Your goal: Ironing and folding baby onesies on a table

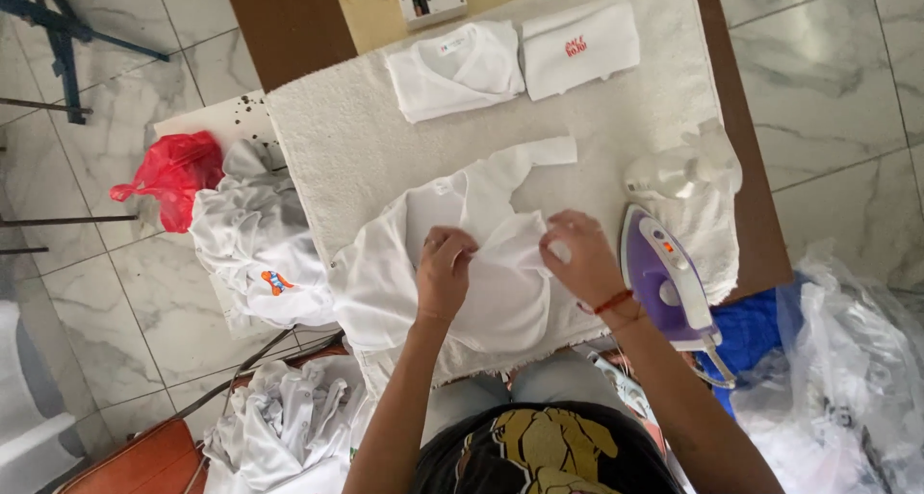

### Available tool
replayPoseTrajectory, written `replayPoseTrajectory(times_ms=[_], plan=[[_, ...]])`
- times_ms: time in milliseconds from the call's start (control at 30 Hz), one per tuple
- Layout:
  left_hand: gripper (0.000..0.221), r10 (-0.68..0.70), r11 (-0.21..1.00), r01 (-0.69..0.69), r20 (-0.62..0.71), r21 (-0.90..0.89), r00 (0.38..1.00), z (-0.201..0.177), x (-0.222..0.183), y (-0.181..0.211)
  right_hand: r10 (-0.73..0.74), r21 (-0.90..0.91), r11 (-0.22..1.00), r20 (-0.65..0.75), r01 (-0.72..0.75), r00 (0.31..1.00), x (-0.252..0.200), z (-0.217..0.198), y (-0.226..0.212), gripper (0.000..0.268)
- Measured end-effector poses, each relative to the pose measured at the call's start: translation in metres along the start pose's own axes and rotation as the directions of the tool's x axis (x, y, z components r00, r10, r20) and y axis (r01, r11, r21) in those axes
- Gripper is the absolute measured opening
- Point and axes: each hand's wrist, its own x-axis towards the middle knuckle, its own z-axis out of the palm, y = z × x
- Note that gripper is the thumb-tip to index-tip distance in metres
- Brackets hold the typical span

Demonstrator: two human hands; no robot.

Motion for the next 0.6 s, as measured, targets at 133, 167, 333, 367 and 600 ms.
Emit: replayPoseTrajectory(times_ms=[133, 167, 333, 367, 600], plan=[[0.022, -0.293, 0.954, 0.299, -0.122, 0.033, 0.948, -0.012, -0.053, -0.031, -0.068, -0.049, 0.995, 0.257, 0.083, 0.964, -0.026, 0.024, -0.021, 0.011], [0.024, -0.347, 0.929, 0.362, -0.156, 0.075, 0.925, -0.013, -0.06, -0.034, 0.052, -0.11, 0.994, 0.313, -0.018, 0.948, -0.032, 0.032, -0.017, 0.016], [0.014, -0.184, 0.955, 0.226, -0.21, 0.193, 0.96, -0.016, -0.04, -0.008, 0.385, -0.036, 0.922, 0.178, -0.385, 0.906, -0.007, 0.022, -0.033, 0.047], [0.021, -0.12, 0.96, 0.168, -0.213, 0.226, 0.97, -0.017, -0.029, 0.0, 0.461, 0.03, 0.878, 0.211, -0.478, 0.862, -0.004, 0.026, -0.024, 0.058], [0.04, -0.273, 0.941, 0.203, 0.253, 0.271, 0.928, 0.009, -0.022, -0.056, 0.523, 0.015, 0.843, 0.216, -0.538, 0.825, -0.015, 0.011, -0.043, 0.03]])
